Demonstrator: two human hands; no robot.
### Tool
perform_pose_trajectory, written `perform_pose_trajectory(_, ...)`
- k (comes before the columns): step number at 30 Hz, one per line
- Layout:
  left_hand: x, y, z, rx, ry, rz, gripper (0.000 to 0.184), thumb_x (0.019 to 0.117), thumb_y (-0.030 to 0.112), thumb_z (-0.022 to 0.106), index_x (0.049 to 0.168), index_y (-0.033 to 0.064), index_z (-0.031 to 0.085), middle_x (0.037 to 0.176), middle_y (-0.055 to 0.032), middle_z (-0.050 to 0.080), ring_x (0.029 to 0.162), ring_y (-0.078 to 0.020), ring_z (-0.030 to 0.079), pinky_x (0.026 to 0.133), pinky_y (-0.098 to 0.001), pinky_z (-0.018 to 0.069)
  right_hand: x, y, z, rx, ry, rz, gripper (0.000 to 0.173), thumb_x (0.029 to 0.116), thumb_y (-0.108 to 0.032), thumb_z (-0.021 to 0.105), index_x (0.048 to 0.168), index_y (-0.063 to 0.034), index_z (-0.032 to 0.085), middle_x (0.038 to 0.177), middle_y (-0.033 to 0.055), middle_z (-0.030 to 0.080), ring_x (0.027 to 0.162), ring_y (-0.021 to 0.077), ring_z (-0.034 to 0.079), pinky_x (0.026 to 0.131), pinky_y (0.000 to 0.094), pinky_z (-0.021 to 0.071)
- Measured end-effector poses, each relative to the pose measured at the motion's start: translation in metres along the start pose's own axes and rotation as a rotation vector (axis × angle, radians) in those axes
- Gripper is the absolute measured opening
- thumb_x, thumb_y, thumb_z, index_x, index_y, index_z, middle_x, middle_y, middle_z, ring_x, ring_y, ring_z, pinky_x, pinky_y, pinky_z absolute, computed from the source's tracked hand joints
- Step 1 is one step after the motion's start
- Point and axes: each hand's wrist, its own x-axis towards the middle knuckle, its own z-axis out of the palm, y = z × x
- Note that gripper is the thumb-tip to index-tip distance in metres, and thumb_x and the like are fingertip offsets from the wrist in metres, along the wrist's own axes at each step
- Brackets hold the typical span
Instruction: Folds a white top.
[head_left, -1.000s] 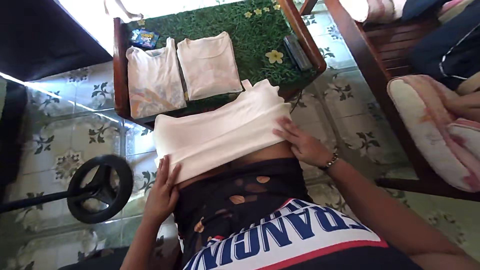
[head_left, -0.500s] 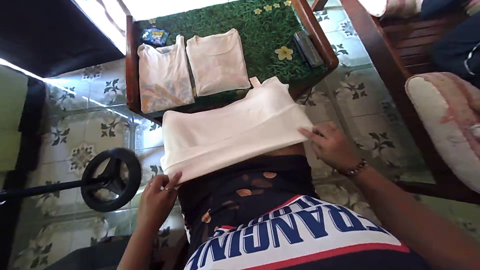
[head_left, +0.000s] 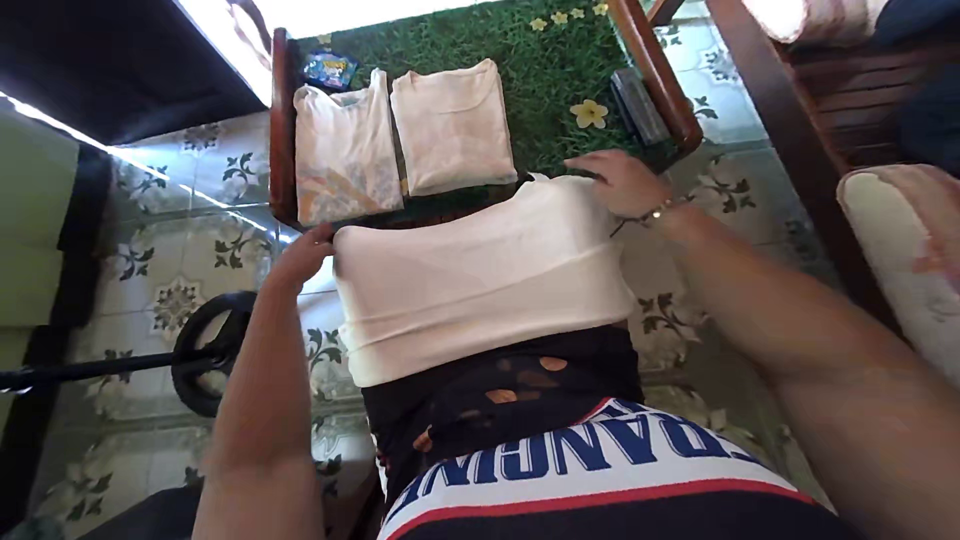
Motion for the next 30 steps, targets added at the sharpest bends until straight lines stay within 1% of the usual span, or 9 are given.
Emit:
perform_pose_trajectory(4,0.044,0.002,0.001,-0.059,-0.121,-0.139,0.054,0.1030,0.014,0.049,0.156,0.0129,0.038,0.145,-0.0235,0.051,0.131,-0.0414,0.050,0.102,-0.0623,0.0435,0.053,-0.008,0.001,0.128,-0.335,0.211,0.040,0.1058,-0.006,0.046,0.140,-0.0171,0.063,0.144,0.0091,0.060,0.136,0.0300,0.054,0.114,0.0570,0.0385)
perform_pose_trajectory(7,0.044,0.005,-0.009,-0.010,-0.218,-0.102,0.042,0.1039,0.009,0.049,0.145,0.0056,0.052,0.143,-0.0228,0.054,0.130,-0.0391,0.052,0.103,-0.0596,0.0428,0.071,0.000,0.007,0.100,-0.512,0.217,0.041,0.1052,-0.004,0.046,0.138,-0.0192,0.065,0.140,0.0126,0.062,0.131,0.0339,0.057,0.109,0.0595,0.0407)
perform_pose_trajectory(10,0.043,0.001,-0.019,0.179,-0.159,0.047,0.029,0.1035,0.013,0.058,0.128,-0.0021,0.064,0.125,-0.0259,0.064,0.118,-0.0378,0.060,0.105,-0.0569,0.0436,0.078,0.007,-0.001,0.009,-0.539,0.199,0.046,0.1004,0.001,0.056,0.143,-0.0160,0.060,0.137,0.0211,0.061,0.125,0.0422,0.058,0.104,0.0639,0.0417)
perform_pose_trajectory(14,0.010,0.006,-0.025,0.302,0.130,0.134,0.026,0.0991,0.016,0.066,0.120,-0.0001,0.069,0.120,-0.0253,0.066,0.110,-0.0400,0.064,0.098,-0.0622,0.0467,0.058,0.015,-0.013,-0.223,-0.254,0.068,0.045,0.0906,0.000,0.070,0.134,-0.0120,0.067,0.126,0.0262,0.064,0.115,0.0510,0.059,0.098,0.0757,0.0381)
perform_pose_trajectory(17,-0.040,0.004,-0.005,0.048,0.377,0.164,0.022,0.1002,0.009,0.061,0.120,0.0006,0.066,0.110,-0.0178,0.071,0.082,-0.0255,0.072,0.074,-0.0458,0.0609,0.008,0.011,-0.021,-0.229,0.053,-0.069,0.037,0.0876,0.005,0.068,0.125,0.0050,0.067,0.122,0.0347,0.058,0.110,0.0582,0.056,0.093,0.0763,0.0398)
perform_pose_trajectory(21,-0.087,-0.027,0.027,-0.205,0.484,0.271,0.025,0.0964,0.000,0.062,0.121,-0.0024,0.061,0.121,-0.0137,0.067,0.089,-0.0171,0.071,0.082,-0.0398,0.0616,-0.065,0.009,-0.008,-0.184,0.271,-0.141,0.038,0.0935,-0.002,0.058,0.130,0.0039,0.066,0.117,0.0402,0.058,0.103,0.0584,0.058,0.090,0.0699,0.0453)
perform_pose_trajectory(25,-0.106,-0.060,0.058,-0.282,0.567,0.378,0.017,0.0880,-0.001,0.068,0.105,-0.0043,0.064,0.124,-0.0120,0.064,0.099,-0.0105,0.067,0.083,-0.0299,0.0594,-0.108,0.011,0.021,-0.149,0.446,-0.068,0.032,0.0973,-0.011,0.055,0.121,0.0021,0.072,0.107,0.0398,0.060,0.092,0.0499,0.060,0.085,0.0567,0.0499)
perform_pose_trajectory(28,-0.113,-0.071,0.081,-0.449,0.576,0.278,0.011,0.0853,-0.003,0.069,0.095,-0.0037,0.065,0.131,-0.0119,0.058,0.101,-0.0081,0.066,0.084,-0.0262,0.0591,-0.122,0.004,0.041,-0.068,0.479,0.116,0.040,0.0952,-0.003,0.050,0.131,0.0005,0.067,0.119,0.0427,0.054,0.102,0.0508,0.057,0.093,0.0520,0.0486)
perform_pose_trajectory(30,-0.116,-0.072,0.091,-0.600,0.560,0.140,0.009,0.0849,-0.005,0.067,0.093,-0.0041,0.063,0.139,-0.0152,0.054,0.104,-0.0123,0.066,0.086,-0.0301,0.0586,-0.126,0.010,0.052,0.045,0.437,0.203,0.046,0.0964,-0.002,0.046,0.140,0.0013,0.060,0.130,0.0427,0.049,0.114,0.0504,0.054,0.101,0.0510,0.0457)
